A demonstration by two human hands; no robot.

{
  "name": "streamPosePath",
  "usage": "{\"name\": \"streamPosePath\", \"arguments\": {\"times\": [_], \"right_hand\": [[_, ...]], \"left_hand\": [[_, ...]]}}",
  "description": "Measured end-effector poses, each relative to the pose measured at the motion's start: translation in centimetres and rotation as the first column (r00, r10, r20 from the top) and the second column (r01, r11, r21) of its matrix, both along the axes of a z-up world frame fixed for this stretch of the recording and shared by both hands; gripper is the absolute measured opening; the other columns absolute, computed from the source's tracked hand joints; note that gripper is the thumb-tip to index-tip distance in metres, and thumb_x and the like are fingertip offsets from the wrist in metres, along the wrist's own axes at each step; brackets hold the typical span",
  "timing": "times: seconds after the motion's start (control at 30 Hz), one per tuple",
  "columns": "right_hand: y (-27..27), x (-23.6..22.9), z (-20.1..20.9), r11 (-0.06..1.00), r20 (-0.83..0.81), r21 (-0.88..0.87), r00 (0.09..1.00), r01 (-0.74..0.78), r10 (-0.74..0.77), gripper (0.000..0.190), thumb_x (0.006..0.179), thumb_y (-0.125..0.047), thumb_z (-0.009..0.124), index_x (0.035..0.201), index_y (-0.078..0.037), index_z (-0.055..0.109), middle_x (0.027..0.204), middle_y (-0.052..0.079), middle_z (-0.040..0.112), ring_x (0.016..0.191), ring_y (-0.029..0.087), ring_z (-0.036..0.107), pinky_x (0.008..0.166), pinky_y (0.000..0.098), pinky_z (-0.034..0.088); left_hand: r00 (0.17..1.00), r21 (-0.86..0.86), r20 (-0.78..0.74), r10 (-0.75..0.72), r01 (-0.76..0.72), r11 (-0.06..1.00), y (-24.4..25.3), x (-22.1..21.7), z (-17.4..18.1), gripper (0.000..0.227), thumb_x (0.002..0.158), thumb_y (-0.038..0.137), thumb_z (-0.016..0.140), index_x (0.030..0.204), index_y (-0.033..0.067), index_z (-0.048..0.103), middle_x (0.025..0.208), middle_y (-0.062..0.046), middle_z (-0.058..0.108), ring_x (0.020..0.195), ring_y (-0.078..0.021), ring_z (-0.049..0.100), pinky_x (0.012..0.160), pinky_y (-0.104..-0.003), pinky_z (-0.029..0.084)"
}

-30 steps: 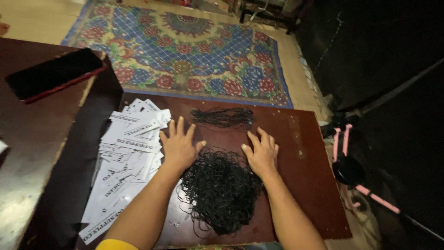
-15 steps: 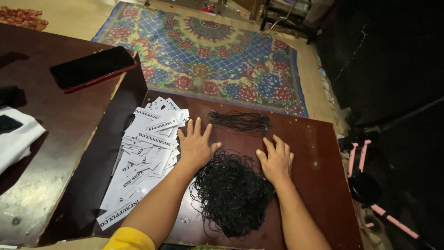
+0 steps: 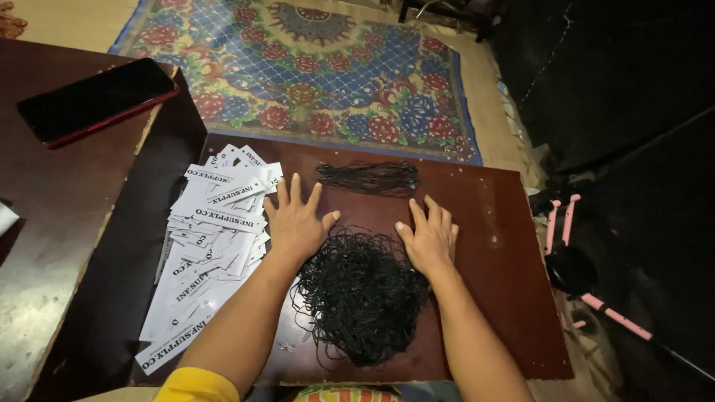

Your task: The person repeatedly picks up small bundles of black cables from a pile on a table, separates them, and places them into a separate organized pile. The person handles the cables by hand throughout the process.

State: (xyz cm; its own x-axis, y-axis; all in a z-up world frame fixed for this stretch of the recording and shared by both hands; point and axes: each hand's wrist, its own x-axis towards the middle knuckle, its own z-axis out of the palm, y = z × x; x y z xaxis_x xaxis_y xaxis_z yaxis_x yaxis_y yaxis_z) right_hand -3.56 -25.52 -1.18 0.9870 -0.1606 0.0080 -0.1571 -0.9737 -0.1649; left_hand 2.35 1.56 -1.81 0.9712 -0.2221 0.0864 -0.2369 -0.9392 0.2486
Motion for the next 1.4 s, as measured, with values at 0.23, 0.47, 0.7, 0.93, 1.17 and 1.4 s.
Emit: {"name": "streamPosePath", "arguments": {"times": [0.23,0.47,0.7,0.93,1.17,1.4], "right_hand": [[0.2,0.0,0.6,1.0,-0.044,0.011,0.999,0.013,-0.013,0.064,0.101,-0.056,0.046,0.155,-0.022,0.044,0.16,0.009,0.033,0.145,0.032,0.031,0.105,0.0521,0.034],[0.2,-0.1,0.6,0.999,-0.028,0.033,1.0,0.003,-0.002,0.063,0.101,-0.055,0.045,0.154,-0.021,0.044,0.159,0.009,0.034,0.144,0.032,0.031,0.104,0.0509,0.033],[-0.1,-0.2,0.2,0.999,-0.003,0.047,1.0,-0.002,0.003,0.063,0.101,-0.055,0.047,0.153,-0.021,0.045,0.158,0.008,0.036,0.144,0.031,0.031,0.104,0.0504,0.033],[-0.4,0.1,0.0,0.998,0.033,0.065,0.999,0.011,-0.013,0.065,0.099,-0.052,0.051,0.155,-0.021,0.043,0.156,0.009,0.038,0.14,0.031,0.036,0.103,0.0497,0.035],[0.4,1.4,1.3,0.991,-0.001,0.105,0.997,0.083,-0.084,0.077,0.092,-0.052,0.062,0.159,-0.022,0.038,0.157,0.008,0.037,0.139,0.032,0.037,0.102,0.0511,0.036],[-1.0,5.1,3.0,0.966,-0.01,0.258,1.0,-0.019,0.022,0.102,0.077,-0.048,0.078,0.163,-0.023,0.031,0.166,0.009,0.025,0.149,0.036,0.028,0.111,0.0569,0.028]], "left_hand": [[1.0,0.036,-0.009,0.014,-0.014,0.999,-0.1,-0.1,0.2,0.075,0.095,0.07,0.042,0.152,0.0219,0.05,0.162,-0.021,0.034,0.151,-0.0458,0.023,0.11,-0.069,0.026],[0.999,0.037,-0.045,0.012,-0.011,0.999,-0.2,0.0,0.4,0.077,0.096,0.071,0.039,0.155,0.0218,0.046,0.164,-0.021,0.032,0.153,-0.0459,0.02,0.111,-0.069,0.023],[0.997,-0.008,-0.072,0.014,-0.015,1.0,0.0,0.1,0.9,0.079,0.097,0.072,0.038,0.158,0.0197,0.041,0.163,-0.022,0.033,0.153,-0.0456,0.021,0.111,-0.069,0.022],[0.998,-0.075,-0.044,0.047,-0.051,0.996,0.0,0.2,0.0,0.08,0.097,0.071,0.042,0.156,0.0171,0.042,0.162,-0.02,0.036,0.152,-0.0426,0.024,0.113,-0.066,0.022],[0.999,-0.091,-0.014,0.042,-0.043,0.995,0.1,0.3,-0.5,0.082,0.095,0.07,0.046,0.157,0.0168,0.039,0.161,-0.02,0.036,0.152,-0.0434,0.025,0.111,-0.068,0.022],[0.999,-0.103,0.036,-0.035,0.039,0.994,-0.3,0.1,0.6,0.082,0.091,0.06,0.06,0.157,0.0157,0.039,0.165,-0.021,0.029,0.152,-0.0458,0.022,0.11,-0.071,0.026]]}}
